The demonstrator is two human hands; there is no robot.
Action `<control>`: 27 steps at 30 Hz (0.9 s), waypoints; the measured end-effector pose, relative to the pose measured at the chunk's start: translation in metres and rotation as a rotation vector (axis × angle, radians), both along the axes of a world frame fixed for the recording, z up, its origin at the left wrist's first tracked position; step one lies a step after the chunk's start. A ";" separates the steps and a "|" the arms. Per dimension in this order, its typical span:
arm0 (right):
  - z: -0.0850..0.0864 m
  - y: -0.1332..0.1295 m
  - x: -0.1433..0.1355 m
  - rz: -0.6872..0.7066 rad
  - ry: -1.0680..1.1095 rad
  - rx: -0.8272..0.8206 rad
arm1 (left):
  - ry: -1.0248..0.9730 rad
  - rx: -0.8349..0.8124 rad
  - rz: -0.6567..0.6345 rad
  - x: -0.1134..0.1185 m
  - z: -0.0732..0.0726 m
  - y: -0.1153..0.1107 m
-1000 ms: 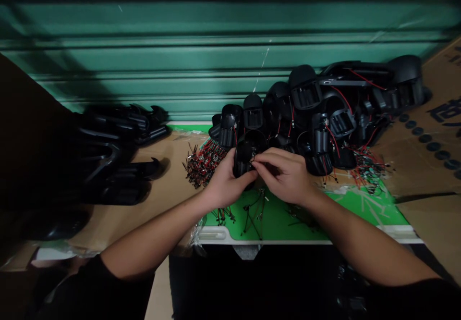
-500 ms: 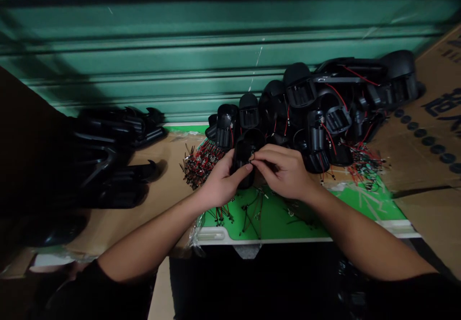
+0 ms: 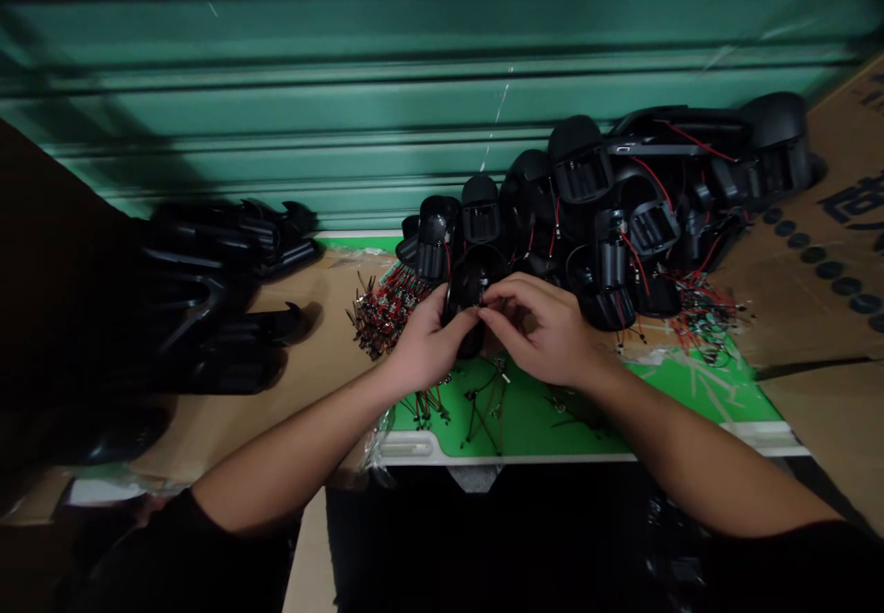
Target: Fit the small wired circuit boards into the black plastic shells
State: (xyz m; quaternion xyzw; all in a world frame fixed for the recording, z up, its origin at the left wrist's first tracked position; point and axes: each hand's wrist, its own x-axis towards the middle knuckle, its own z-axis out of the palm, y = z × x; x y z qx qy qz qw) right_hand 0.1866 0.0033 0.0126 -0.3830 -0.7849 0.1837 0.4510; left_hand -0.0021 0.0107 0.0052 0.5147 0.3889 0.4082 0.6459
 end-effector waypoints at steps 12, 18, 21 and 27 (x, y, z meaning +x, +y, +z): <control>-0.014 0.002 -0.006 -0.028 -0.060 0.216 | -0.060 -0.063 -0.030 0.005 0.003 -0.010; -0.017 0.002 -0.008 -0.031 -0.077 0.241 | -0.007 0.003 0.016 0.007 0.000 -0.013; -0.019 0.001 -0.008 -0.045 -0.078 0.244 | 0.001 0.029 0.017 0.008 -0.001 -0.014; -0.022 -0.002 -0.008 -0.055 -0.083 0.223 | -0.017 0.019 -0.010 0.008 -0.003 -0.017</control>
